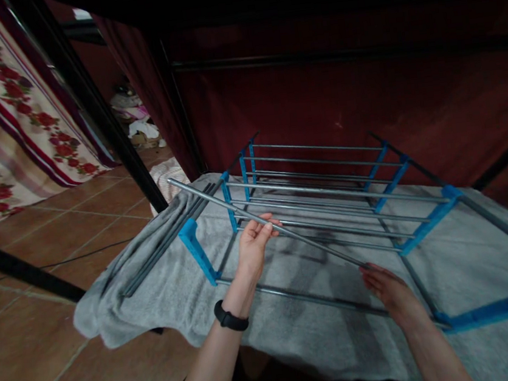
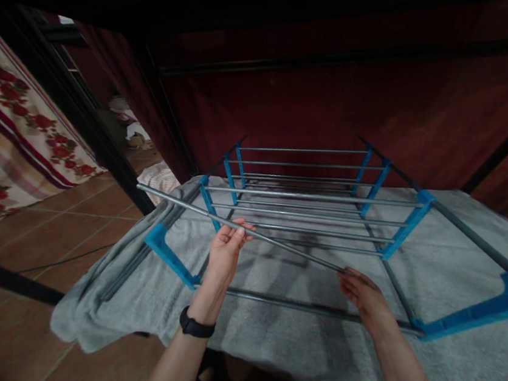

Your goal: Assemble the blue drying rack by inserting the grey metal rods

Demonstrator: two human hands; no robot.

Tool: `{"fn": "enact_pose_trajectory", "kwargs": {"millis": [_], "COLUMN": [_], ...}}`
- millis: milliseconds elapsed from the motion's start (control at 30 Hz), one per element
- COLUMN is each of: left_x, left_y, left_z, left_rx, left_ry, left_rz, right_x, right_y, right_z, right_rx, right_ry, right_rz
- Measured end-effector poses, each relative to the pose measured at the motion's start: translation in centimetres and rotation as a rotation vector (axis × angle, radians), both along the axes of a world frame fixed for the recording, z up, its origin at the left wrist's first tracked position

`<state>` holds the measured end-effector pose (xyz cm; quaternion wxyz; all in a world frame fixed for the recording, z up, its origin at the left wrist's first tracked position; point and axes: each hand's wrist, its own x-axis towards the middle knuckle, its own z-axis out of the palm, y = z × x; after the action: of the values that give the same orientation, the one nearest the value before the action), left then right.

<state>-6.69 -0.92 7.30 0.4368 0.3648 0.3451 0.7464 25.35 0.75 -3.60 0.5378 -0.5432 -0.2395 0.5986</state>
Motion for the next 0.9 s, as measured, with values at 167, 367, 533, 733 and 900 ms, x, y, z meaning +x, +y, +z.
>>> {"fn": "enact_pose_trajectory", "kwargs": {"millis": [167, 367, 533, 733, 900], "left_x": [-0.3, -0.5, 0.0, 0.1, 0.2], "left_y": [0.3, 0.4, 0.2, 0.4, 0.4], "left_z": [-0.1, 0.0, -0.1, -0.5, -0.8], "left_rx": [0.009, 0.022, 0.011, 0.000, -0.025], "left_ry": [0.017, 0.020, 0.037, 0.049, 0.066], "left_rz": [0.064, 0.103, 0.059, 0.045, 0.012], "right_x": [-0.5, -0.1, -0.7, -1.2, -1.0], "right_y": [0.3, 0.2, -0.4, -0.5, -0.7], "right_z": [0.4, -0.9, -1.3, -1.7, -1.9], "right_rx": [0.044, 0.227, 0.403, 0.510, 0.478], "right_ry": [-0.245, -0.615, -0.814, -0.988, -1.191], "right_rz": [0.051, 0.152, 0.215, 0.291, 0.414]}}
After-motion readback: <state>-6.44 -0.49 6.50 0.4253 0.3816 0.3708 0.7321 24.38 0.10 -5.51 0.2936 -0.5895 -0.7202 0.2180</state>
